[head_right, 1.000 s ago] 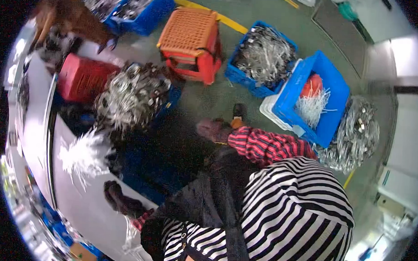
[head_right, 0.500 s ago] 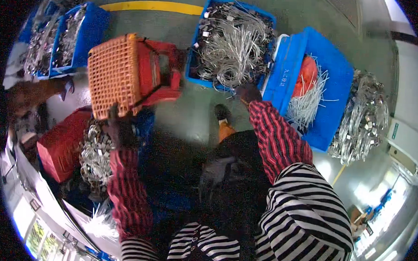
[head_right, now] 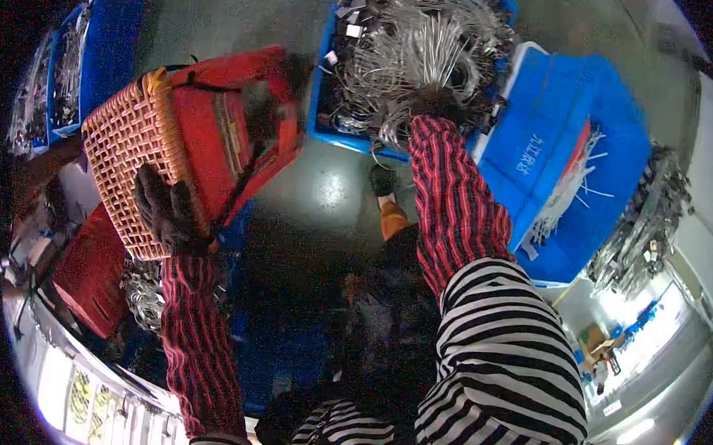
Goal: The person bundles wire harnesses with plastic ties and transfers them to a pallet. After reading a paper slip, the person takes wire assemblies from a crate and arranges them on the workbench.
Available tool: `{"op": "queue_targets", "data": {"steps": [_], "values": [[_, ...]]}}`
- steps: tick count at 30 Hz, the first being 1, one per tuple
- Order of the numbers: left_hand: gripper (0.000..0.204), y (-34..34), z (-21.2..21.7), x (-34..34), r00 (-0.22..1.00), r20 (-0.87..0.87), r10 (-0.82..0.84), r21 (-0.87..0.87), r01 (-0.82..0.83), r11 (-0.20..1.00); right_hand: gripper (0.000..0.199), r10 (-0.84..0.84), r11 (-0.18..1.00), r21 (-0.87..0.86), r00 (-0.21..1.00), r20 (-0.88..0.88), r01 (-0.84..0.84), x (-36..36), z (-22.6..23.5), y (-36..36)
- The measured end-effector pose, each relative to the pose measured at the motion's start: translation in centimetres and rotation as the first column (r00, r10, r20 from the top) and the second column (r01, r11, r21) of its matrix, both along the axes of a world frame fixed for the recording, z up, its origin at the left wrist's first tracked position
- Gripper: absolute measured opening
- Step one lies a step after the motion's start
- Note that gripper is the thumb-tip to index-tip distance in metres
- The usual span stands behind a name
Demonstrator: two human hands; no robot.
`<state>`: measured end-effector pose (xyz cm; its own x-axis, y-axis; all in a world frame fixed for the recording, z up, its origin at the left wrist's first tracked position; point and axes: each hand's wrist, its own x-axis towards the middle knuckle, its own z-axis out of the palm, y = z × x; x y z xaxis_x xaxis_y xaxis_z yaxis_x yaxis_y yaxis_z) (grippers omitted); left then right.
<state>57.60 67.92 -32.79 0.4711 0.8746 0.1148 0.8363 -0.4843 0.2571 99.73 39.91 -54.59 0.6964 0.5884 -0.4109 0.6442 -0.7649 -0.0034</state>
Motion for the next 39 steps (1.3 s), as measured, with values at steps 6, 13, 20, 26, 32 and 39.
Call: {"op": "queue_targets", "data": {"steps": [6, 13, 20, 26, 32, 39], "values": [[0.080, 0.1, 1.0, -0.4, 0.999, 0.026, -0.046, -0.001, 0.046, 0.999, 0.033, 0.338, 0.941, 0.008, 0.941, 0.024, -0.339, -0.4, -6.9, -3.1], [0.079, -0.7, -0.3, 0.3, 0.998, 0.060, -0.035, -0.034, 0.037, 0.999, 0.026, 0.490, 0.843, 0.027, 0.788, 0.373, -0.537, 4.4, -6.7, -12.3], [0.077, 0.1, 0.9, -0.7, 0.999, 0.048, 0.017, -0.012, -0.017, 1.000, 0.036, 0.002, 0.966, 0.223, 0.856, -0.516, 0.133, 2.6, 6.7, -9.3], [0.078, -1.2, -0.2, 1.6, 0.996, 0.088, 0.026, -0.072, -0.019, 0.997, 0.025, 0.348, 0.931, -0.009, 0.893, -0.287, -0.366, 2.1, 8.7, -14.2], [0.077, -0.3, -0.2, -0.6, 0.999, -0.054, 0.001, -0.015, -0.001, 1.000, 0.030, 0.209, 0.969, 0.191, 0.929, -0.304, -0.155, 1.3, 7.8, -11.6], [0.069, 0.1, -1.9, -2.2, 0.991, 0.092, -0.102, 0.066, 0.096, 0.993, 0.044, -0.089, 0.951, 0.244, 0.923, -0.374, 0.190, 2.8, 9.0, -8.4]]}}
